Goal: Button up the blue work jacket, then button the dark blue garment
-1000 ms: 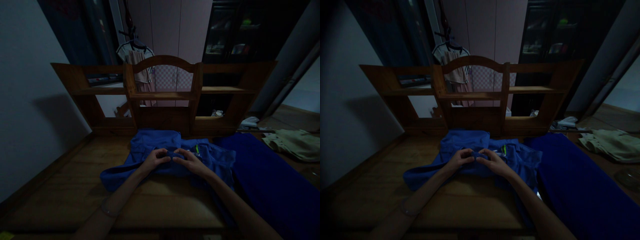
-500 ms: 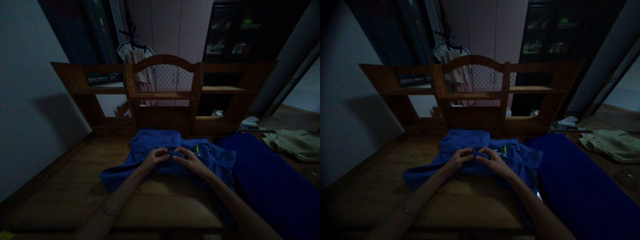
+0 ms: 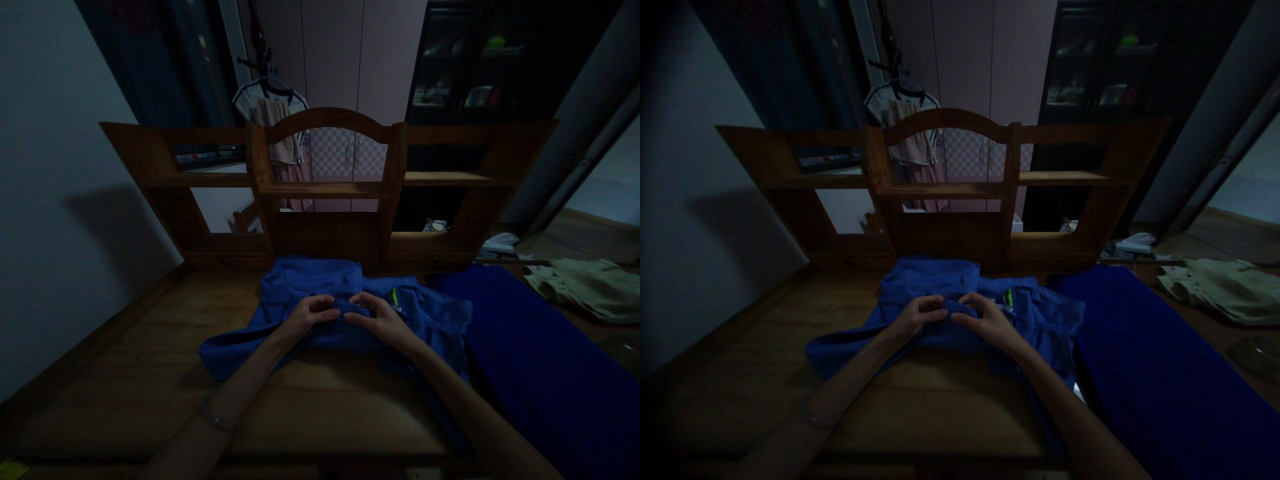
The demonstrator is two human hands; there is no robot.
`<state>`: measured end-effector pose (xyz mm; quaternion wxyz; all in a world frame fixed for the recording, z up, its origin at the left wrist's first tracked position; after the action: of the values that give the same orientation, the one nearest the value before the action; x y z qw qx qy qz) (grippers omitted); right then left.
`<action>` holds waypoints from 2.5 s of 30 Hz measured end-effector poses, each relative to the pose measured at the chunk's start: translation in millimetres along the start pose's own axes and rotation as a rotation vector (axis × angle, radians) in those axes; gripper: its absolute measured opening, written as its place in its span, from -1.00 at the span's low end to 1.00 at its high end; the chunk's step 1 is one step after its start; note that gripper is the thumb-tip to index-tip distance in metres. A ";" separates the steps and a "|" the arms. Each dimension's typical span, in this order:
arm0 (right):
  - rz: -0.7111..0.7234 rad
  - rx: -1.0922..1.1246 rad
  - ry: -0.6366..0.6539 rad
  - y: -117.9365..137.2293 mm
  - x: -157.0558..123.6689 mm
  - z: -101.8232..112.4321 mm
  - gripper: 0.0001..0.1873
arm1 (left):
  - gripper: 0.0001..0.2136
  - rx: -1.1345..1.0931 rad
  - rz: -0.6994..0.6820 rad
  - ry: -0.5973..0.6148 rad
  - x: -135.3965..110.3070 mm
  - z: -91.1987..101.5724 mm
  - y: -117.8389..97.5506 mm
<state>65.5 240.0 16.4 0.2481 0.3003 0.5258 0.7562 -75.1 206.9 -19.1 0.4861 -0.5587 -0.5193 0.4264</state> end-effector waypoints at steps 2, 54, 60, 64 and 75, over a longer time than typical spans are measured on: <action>0.030 -0.007 -0.031 2.9 1.2 1.8 -0.70 | -0.75 -0.009 0.002 0.001 0.1 0.4 -0.4; 0.321 -0.556 -0.270 17.9 -10.0 2.5 -0.90 | -0.72 0.211 -0.089 -0.151 -3.8 7.9 -18.3; 0.331 -0.560 -0.275 15.2 -10.2 0.4 -0.90 | -0.69 0.275 -0.109 -0.132 -2.1 8.7 -16.9; 0.325 -0.569 -0.268 13.3 -10.0 -0.7 -0.90 | -0.68 0.311 -0.107 -0.115 -0.2 9.8 -15.6; 0.318 -0.598 -0.278 8.6 -8.0 -1.0 -0.88 | -0.75 0.388 -0.163 -0.072 2.5 6.4 -16.4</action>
<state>69.9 231.0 22.7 0.2735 0.3921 0.1896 0.8576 -83.8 209.9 -3.9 0.5986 -0.3950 -0.4880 0.4975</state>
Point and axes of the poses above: each hand's wrist, its own x-axis towards the middle knuckle, its own z-axis out of the back of the hand, y = z × x, the point moved 7 cm from there along x, towards the middle knuckle
